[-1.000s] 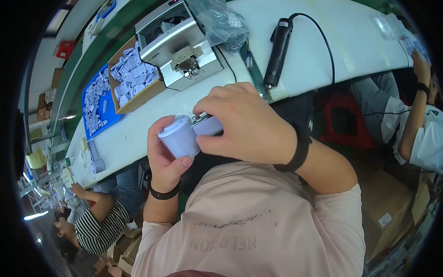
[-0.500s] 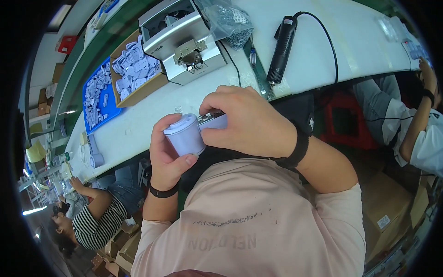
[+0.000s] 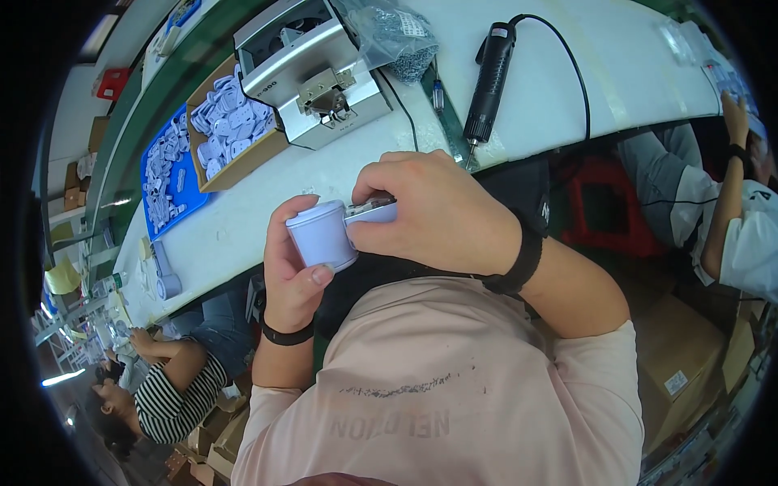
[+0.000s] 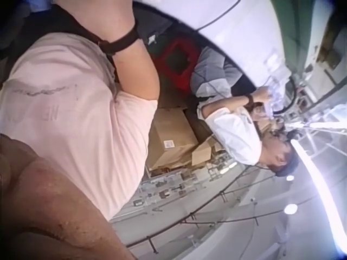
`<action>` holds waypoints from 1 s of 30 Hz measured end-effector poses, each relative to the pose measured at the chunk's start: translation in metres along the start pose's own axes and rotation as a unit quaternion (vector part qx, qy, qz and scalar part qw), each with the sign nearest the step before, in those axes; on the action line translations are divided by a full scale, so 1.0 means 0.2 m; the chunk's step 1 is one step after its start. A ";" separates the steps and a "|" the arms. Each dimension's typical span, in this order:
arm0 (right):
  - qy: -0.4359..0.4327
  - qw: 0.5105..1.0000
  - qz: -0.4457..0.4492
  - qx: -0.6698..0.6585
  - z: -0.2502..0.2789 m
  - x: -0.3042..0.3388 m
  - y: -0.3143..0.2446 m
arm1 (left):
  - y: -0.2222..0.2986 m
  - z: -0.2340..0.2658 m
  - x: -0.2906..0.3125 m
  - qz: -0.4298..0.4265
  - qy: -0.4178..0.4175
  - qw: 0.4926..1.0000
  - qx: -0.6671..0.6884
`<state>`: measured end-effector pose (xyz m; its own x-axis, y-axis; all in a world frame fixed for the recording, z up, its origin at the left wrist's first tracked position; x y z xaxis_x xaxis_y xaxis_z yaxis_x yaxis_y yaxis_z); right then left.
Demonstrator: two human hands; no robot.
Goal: The person picks up a white plastic component, aligns it with a handheld fan assembly, and drives screws into it using a power screwdriver. They then pick up a circuit board, fit it into the fan handle, snap a cover over the board, and place the assembled fan onto the table.
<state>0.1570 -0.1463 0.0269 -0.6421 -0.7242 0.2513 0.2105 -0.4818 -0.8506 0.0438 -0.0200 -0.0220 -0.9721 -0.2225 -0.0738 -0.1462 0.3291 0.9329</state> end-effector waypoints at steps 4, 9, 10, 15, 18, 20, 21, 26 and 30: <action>0.003 1.000 0.003 0.008 -0.01 -0.01 0.01 | -0.01 0.02 0.01 -0.001 0.000 1.000 -0.008; 0.029 0.998 0.006 0.054 -0.01 0.01 -0.01 | -0.01 0.02 -0.01 -0.007 -0.002 1.000 -0.010; 0.038 0.997 0.004 0.069 0.00 0.02 -0.01 | -0.02 0.02 -0.01 -0.006 -0.002 1.000 -0.010; 0.043 0.994 0.017 0.099 0.01 0.02 0.00 | 0.03 0.01 -0.03 -0.085 -0.035 0.992 -0.088; 0.130 0.987 0.094 0.033 0.17 0.06 -0.01 | 0.15 0.00 -0.03 -0.208 -0.059 0.960 -0.176; 0.083 0.995 0.035 -0.035 0.20 0.05 0.10 | 0.25 -0.07 0.00 -0.271 -0.192 0.888 -0.317; 0.034 0.994 -0.027 -0.101 0.18 0.03 0.18 | 0.27 -0.12 0.02 -0.297 -0.254 0.837 -0.383; -0.216 0.836 -0.129 -0.488 -0.09 0.04 0.33 | 0.41 -0.31 0.15 -0.500 -0.298 0.669 -0.462; -0.163 0.807 -0.098 -0.559 -0.13 -0.02 0.31 | 0.33 -0.31 0.19 -0.510 -0.331 0.632 -0.481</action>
<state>0.1533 -0.1609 -0.0398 -0.3160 -0.8673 0.3846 -0.7857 0.0120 -0.6186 0.0076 -0.0632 0.0580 -0.3730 0.6680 -0.6439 -0.8886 -0.4569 0.0408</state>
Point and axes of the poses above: each hand's wrist, its own x-axis away from the middle knuckle, its own z-axis out of the back of the hand, y = z × x, the point moved 10 cm from there along -x, towards the middle knuckle, and after that the axes turned 15 degrees about -z, right-handed, at the moved point
